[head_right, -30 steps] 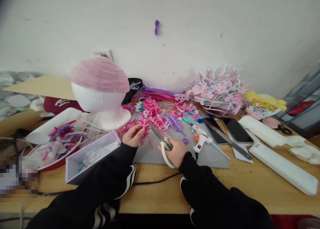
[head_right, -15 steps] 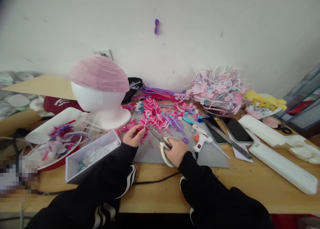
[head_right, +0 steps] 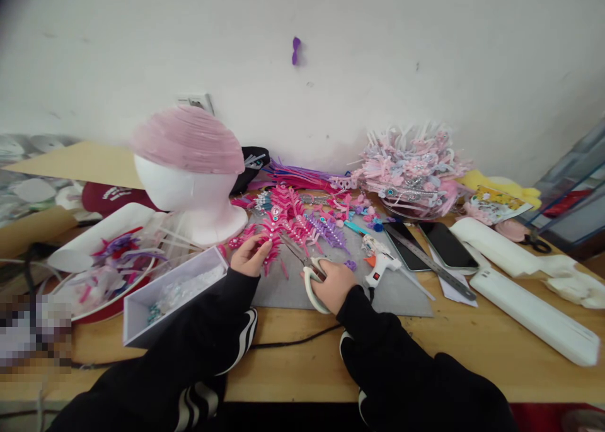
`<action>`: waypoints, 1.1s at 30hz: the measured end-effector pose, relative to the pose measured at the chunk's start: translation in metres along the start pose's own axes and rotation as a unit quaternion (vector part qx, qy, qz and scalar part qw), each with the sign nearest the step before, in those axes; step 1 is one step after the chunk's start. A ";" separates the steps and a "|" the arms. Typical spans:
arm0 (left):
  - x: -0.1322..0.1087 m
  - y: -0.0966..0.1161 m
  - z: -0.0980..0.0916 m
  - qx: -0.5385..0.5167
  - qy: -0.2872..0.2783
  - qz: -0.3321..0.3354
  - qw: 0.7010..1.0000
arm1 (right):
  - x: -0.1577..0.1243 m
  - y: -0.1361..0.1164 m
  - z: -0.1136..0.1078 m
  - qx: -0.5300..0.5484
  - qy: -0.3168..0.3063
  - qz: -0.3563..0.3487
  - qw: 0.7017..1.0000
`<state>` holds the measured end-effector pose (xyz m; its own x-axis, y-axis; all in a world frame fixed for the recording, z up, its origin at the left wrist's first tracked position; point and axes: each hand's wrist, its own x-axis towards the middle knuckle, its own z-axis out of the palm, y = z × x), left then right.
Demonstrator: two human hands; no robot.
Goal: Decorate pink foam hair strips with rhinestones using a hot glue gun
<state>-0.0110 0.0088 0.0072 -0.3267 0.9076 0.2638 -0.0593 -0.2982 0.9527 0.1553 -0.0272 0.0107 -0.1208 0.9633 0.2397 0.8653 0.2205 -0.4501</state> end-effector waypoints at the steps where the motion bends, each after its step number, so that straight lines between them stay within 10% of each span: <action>1: 0.000 0.000 0.000 0.000 0.000 0.001 1.000 | 0.000 0.000 0.000 0.001 -0.001 0.000 1.000; 33: 0.003 -0.007 0.001 0.024 -0.002 -0.019 1.000 | 0.001 0.003 0.004 0.014 -0.035 0.025 0.999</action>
<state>-0.0107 0.0141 0.0014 -0.3212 0.9191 0.2283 -0.0258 -0.2495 0.9680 0.1561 -0.0249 0.0056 -0.1122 0.9812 0.1571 0.8573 0.1755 -0.4839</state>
